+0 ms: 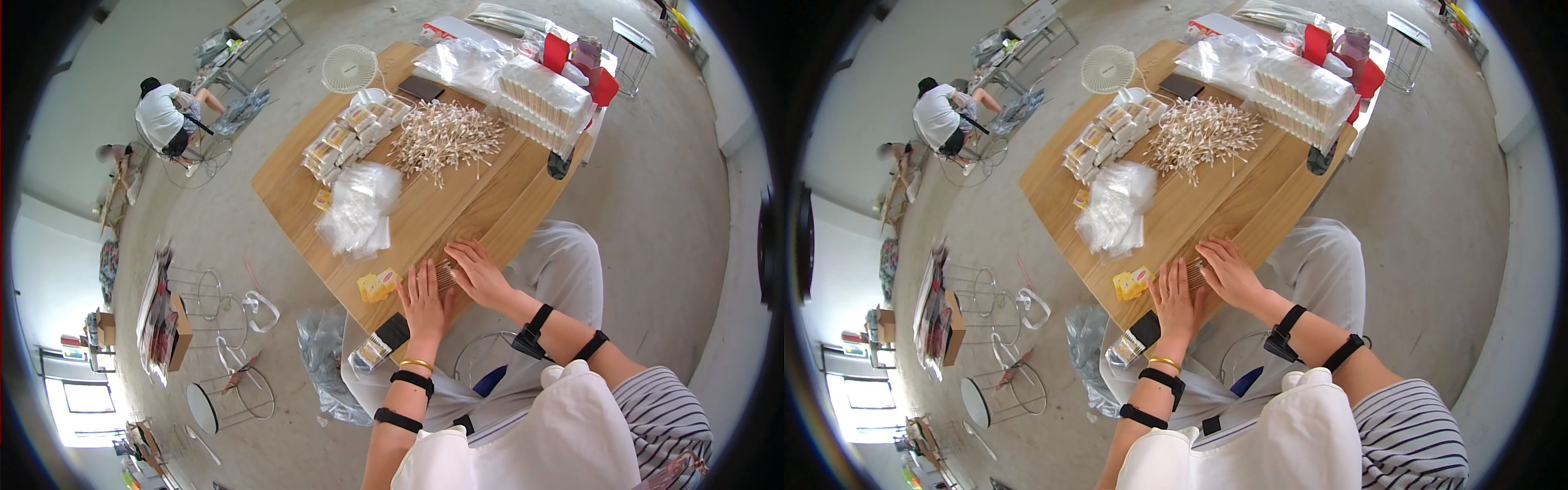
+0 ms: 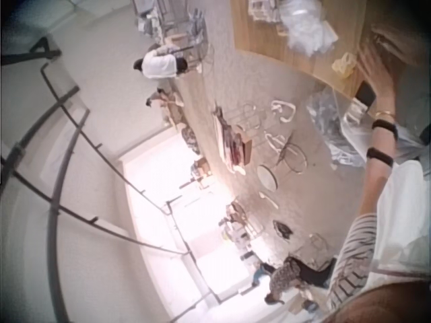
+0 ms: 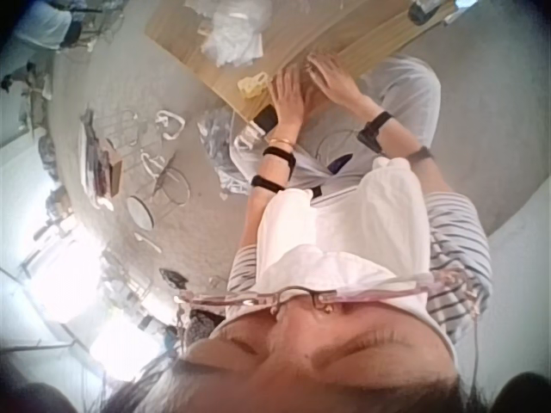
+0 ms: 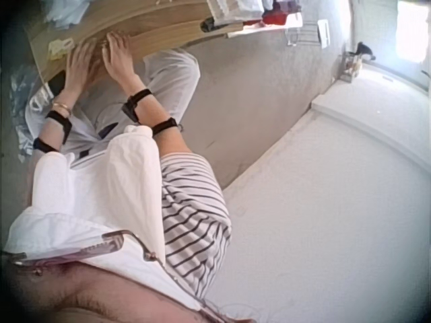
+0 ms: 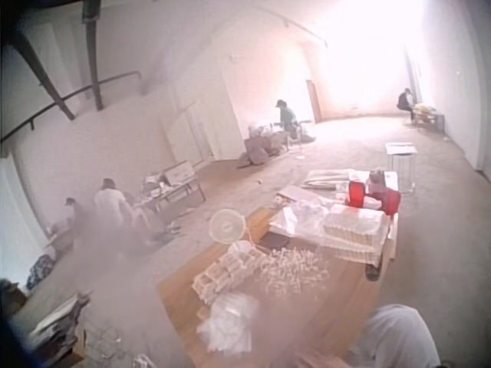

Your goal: The person is counting and packaging a specific number of wooden-handled cotton swabs into small plastic bags.

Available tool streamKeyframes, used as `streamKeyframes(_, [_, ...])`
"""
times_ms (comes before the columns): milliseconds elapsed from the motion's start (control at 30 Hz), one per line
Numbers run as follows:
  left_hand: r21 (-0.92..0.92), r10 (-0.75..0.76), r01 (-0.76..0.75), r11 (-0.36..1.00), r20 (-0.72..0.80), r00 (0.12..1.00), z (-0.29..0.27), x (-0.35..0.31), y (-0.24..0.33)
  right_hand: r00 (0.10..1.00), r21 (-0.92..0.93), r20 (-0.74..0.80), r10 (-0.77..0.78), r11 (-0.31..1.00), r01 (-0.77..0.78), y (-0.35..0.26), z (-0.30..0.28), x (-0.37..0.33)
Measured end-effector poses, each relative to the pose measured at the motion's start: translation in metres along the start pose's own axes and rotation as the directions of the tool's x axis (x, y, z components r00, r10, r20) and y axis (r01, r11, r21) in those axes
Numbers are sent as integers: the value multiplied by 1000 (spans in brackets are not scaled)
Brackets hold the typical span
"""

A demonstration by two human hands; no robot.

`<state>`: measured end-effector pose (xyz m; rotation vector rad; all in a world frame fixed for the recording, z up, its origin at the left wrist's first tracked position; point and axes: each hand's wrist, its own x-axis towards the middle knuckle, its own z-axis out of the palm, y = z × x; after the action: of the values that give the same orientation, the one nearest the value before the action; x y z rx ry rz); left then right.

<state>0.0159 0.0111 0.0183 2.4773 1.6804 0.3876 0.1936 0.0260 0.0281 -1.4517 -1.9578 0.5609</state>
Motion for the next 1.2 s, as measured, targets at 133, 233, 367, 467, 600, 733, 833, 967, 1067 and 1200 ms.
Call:
streamKeyframes(133, [-28, 31, -30, 999, 24, 999, -5, 4, -4, 1000, 0, -7, -7, 1000, 7, 0, -3, -2])
streamKeyframes(233, [-47, 39, -36, 998, 73, 997, -9, 0, -10, 999, -47, 24, -34, 998, 35, -1, -12, -11])
streamKeyframes(367, [-48, -5, 4, 999, -21, 1000, -5, -16, -28, 988, -189, 133, -81, 976, 105, -10, -13, -15])
streamKeyframes(467, [-31, -99, 99, 995, 0, 995, -2, -20, -27, 981, -265, 175, -79, 956, 124, -11, -8, -17])
streamKeyframes(600, [68, -103, 97, 993, 93, 990, 1, -16, -19, 972, -386, 218, -86, 907, 167, -10, 19, -14])
streamKeyframes(733, [50, -105, 101, 994, 86, 991, 2, -17, -14, 969, -451, 234, -85, 873, 185, -11, 30, -14])
streamKeyframes(833, [22, -134, 135, 991, -43, 990, 4, -17, -13, 971, -425, 221, -90, 887, 179, -12, 30, -15])
streamKeyframes(967, [-120, 7, 2, 993, 77, 997, 3, -14, -11, 971, -432, 216, -98, 883, 185, -12, 28, -15])
streamKeyframes(1067, [-31, 27, -25, 999, 63, 998, 2, -12, -8, 974, -411, 205, -96, 895, 175, -10, 28, -16])
streamKeyframes(1200, [17, 7, -8, 1000, 96, 995, 3, -16, -9, 962, -356, 224, -156, 906, 230, -10, 13, -6])
